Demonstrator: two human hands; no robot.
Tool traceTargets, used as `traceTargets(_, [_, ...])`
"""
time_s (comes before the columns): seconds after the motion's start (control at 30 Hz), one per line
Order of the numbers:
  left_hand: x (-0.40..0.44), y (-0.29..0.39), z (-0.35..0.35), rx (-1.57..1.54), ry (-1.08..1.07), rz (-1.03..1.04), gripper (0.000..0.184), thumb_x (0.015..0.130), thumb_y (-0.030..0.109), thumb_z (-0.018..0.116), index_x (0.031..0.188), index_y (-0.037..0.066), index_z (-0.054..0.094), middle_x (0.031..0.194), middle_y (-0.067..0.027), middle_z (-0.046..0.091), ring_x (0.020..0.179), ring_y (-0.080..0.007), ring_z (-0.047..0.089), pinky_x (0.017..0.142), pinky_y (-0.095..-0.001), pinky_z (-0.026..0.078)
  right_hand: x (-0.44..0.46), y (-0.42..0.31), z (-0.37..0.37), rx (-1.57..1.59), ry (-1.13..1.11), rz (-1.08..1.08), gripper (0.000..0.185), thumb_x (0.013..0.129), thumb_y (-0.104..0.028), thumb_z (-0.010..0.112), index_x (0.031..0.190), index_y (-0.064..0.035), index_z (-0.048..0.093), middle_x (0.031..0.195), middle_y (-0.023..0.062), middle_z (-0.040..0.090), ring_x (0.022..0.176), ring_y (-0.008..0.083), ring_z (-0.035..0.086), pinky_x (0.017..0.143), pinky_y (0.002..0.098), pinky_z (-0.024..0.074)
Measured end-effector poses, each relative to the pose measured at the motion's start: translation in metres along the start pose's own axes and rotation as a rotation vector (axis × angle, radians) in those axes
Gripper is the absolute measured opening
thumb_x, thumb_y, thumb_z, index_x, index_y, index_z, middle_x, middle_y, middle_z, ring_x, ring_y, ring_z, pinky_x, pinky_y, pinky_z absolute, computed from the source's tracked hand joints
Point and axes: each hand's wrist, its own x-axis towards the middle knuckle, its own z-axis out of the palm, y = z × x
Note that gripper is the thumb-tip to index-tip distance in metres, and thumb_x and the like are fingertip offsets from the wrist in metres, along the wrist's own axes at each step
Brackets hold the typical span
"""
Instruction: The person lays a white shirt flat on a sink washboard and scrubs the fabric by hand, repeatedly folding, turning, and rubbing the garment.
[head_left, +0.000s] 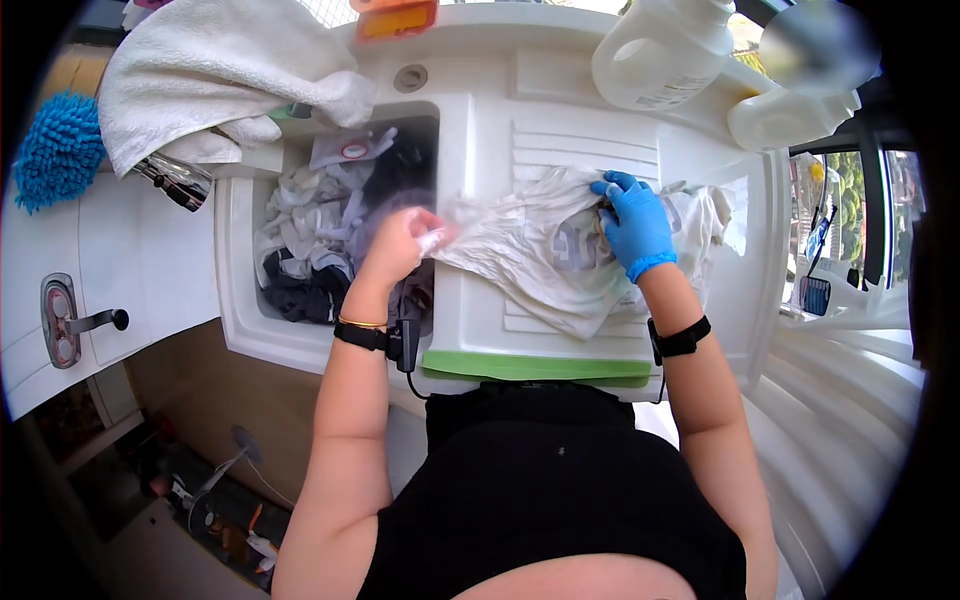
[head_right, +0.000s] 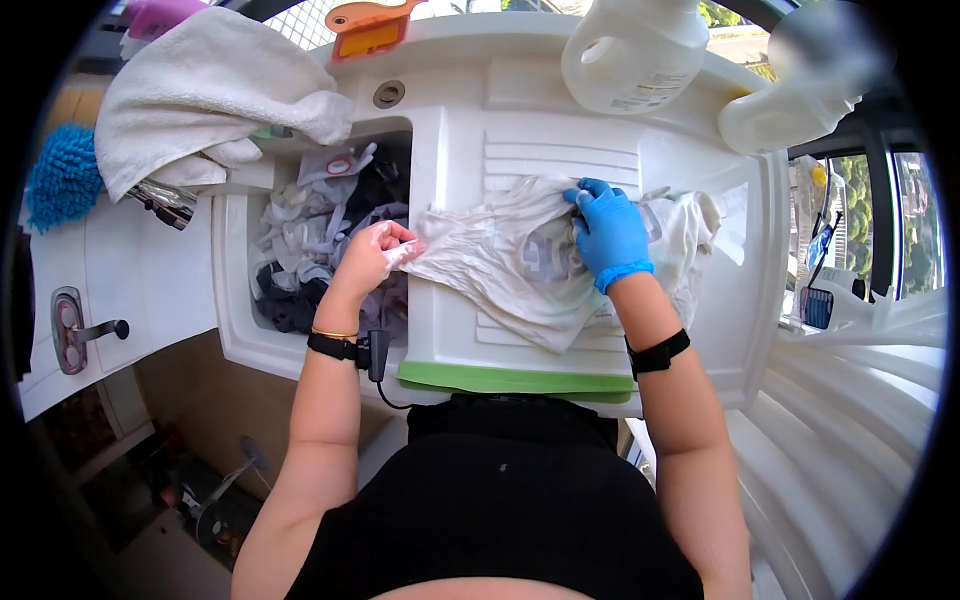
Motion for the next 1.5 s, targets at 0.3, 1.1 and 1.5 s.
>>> traceTargets(0.3, [-0.03, -0.008, -0.028, -0.591, -0.104, 0.144, 0.008, 0.097, 0.009, 0.067, 0.101, 0.006, 0.061, 0.106, -0.0008, 0.064, 0.098, -0.0093, 0.057, 0.086, -0.0261, 0.047, -0.001, 0.004, 0.004, 0.074, 0.006, 0.061, 0.033, 0.08, -0.002, 0.068, 0.112, -0.0104, 0.071, 0.131, 0.013, 0.064, 0.113, 0.0375, 0.063, 0.096, 0.0441, 0.0553])
traceTargets(1.1, [-0.033, 0.05, -0.012, -0.452, -0.036, 0.205, 0.052, 0.099, -0.009, 0.055, 0.151, -0.003, 0.051, 0.153, -0.0068, 0.055, 0.132, -0.0107, 0.053, 0.111, -0.0238, 0.039, -0.002, 0.009, 0.007, 0.203, 0.008, 0.088, 0.035, 0.079, 0.002, 0.068, 0.112, -0.0101, 0.073, 0.13, 0.0135, 0.065, 0.114, 0.0378, 0.062, 0.097, 0.0428, 0.0552])
traceTargets(1.5, [-0.034, 0.043, -0.009, -0.526, -0.007, 0.206, 0.053, 0.099, -0.01, 0.054, 0.151, -0.002, 0.05, 0.156, -0.0067, 0.052, 0.138, -0.0104, 0.049, 0.109, -0.0216, 0.039, -0.001, 0.008, 0.003, 0.185, -0.006, 0.085, 0.036, 0.08, 0.002, 0.069, 0.113, -0.0115, 0.074, 0.13, 0.0132, 0.065, 0.113, 0.0378, 0.063, 0.096, 0.0426, 0.0559])
